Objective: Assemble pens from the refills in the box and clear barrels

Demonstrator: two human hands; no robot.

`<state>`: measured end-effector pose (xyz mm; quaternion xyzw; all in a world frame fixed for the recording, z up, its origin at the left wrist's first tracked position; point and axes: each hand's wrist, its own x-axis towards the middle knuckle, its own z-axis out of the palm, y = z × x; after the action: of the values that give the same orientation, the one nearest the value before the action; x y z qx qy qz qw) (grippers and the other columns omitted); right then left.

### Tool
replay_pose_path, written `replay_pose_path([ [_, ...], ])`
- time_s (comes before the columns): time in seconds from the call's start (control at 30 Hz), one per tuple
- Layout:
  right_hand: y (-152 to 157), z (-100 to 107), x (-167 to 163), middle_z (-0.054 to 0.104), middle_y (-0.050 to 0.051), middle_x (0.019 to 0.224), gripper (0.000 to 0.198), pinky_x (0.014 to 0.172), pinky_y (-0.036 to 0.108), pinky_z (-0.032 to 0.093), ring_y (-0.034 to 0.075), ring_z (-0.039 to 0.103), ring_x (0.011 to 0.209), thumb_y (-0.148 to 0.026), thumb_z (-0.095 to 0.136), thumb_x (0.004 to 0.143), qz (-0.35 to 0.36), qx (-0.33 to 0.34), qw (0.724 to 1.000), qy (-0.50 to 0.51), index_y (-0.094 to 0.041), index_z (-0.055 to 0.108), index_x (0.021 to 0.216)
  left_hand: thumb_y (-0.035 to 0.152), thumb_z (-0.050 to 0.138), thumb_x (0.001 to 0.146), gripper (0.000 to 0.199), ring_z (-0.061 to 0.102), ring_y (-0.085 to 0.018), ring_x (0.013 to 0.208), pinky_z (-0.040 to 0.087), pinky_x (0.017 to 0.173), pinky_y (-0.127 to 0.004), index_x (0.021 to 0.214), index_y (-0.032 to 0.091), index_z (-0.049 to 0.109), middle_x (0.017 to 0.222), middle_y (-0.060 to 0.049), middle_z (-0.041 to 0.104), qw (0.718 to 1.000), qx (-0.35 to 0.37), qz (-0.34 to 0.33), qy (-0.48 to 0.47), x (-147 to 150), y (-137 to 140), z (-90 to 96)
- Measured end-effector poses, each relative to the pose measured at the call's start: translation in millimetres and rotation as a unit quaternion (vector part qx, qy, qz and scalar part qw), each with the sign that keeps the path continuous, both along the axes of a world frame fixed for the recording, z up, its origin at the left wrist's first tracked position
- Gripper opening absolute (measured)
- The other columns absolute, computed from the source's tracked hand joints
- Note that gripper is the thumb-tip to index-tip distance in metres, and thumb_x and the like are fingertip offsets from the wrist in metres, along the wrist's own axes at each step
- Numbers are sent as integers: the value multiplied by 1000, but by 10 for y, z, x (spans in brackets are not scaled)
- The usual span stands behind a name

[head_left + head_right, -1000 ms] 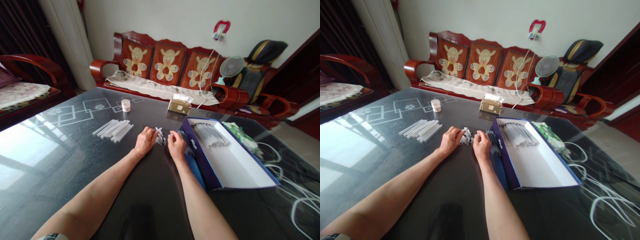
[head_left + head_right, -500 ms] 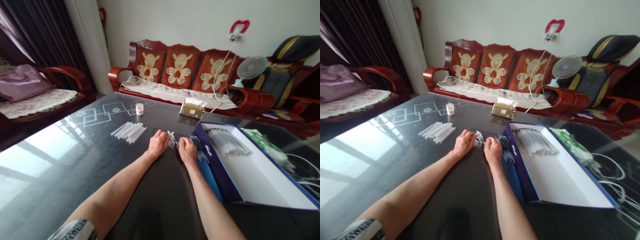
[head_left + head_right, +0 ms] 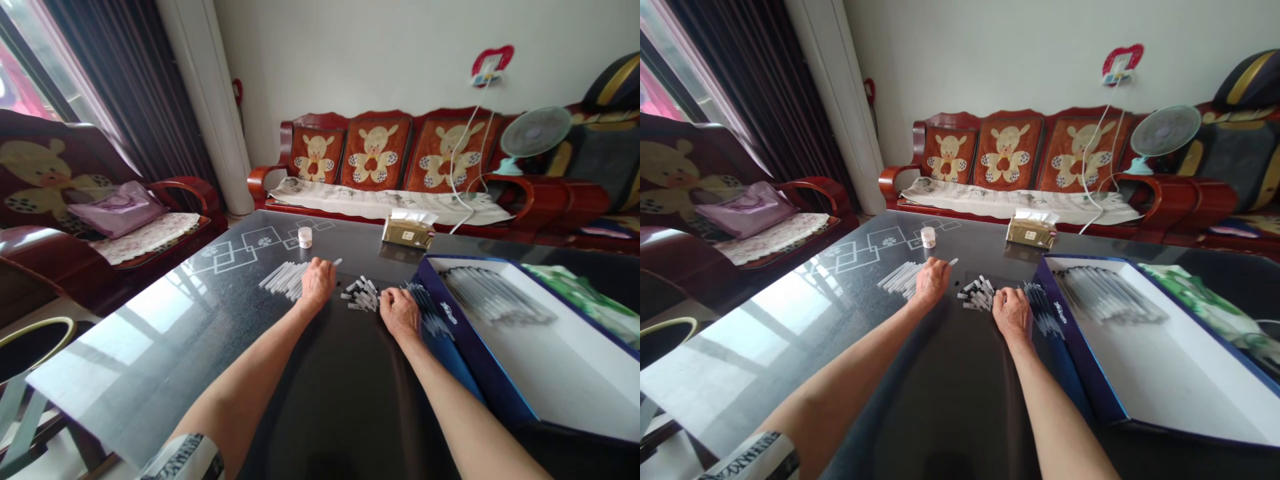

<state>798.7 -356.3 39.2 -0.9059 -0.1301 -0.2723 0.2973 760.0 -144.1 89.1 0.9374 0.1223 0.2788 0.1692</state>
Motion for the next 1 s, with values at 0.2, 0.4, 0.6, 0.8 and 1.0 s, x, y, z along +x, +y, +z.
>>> replay_pose_path([
  [0.2, 9, 0, -6, 59, 7, 77, 23, 71, 29, 38, 19, 53, 77, -30, 48, 84, 2, 5, 1000, -4, -18, 67, 79, 34, 49, 87, 28, 61, -25, 100, 47, 81, -31, 91, 20, 73, 106, -12, 67, 977, -13, 141, 156, -6, 899, 258],
  [0.4, 13, 14, -17, 59, 7, 78, 21, 71, 28, 36, 17, 52, 76, -27, 49, 84, -4, 5, 1000, -4, -17, 67, 79, 34, 55, 82, 25, 63, -23, 99, 47, 82, -28, 87, 18, 74, 96, -11, 72, 968, -39, 146, 202, 9, 987, 183],
  [0.6, 15, 38, -24, 61, 7, 80, 21, 71, 27, 35, 16, 52, 77, -25, 49, 85, -9, -9, 1000, 19, -16, 68, 82, 33, 56, 79, 23, 66, -24, 96, 49, 77, -27, 84, 18, 74, 95, -11, 72, 958, -43, 150, 241, 68, 994, 221],
  [0.8, 22, 66, -44, 63, 8, 85, 23, 74, 26, 36, 17, 53, 80, -24, 48, 87, -16, -17, 999, 33, -16, 68, 84, 32, 43, 91, 33, 62, -23, 106, 46, 90, -31, 101, 17, 70, 109, -12, 68, 983, 6, 78, 164, 29, 685, 221],
  [1.0, 31, 94, -68, 63, 8, 88, 23, 76, 25, 36, 16, 55, 84, -23, 46, 89, -21, -24, 998, 52, -16, 67, 84, 42, 45, 93, 42, 51, -21, 122, 41, 102, -31, 126, 20, 58, 130, -8, 59, 989, 16, -106, 100, 17, -145, -159],
])
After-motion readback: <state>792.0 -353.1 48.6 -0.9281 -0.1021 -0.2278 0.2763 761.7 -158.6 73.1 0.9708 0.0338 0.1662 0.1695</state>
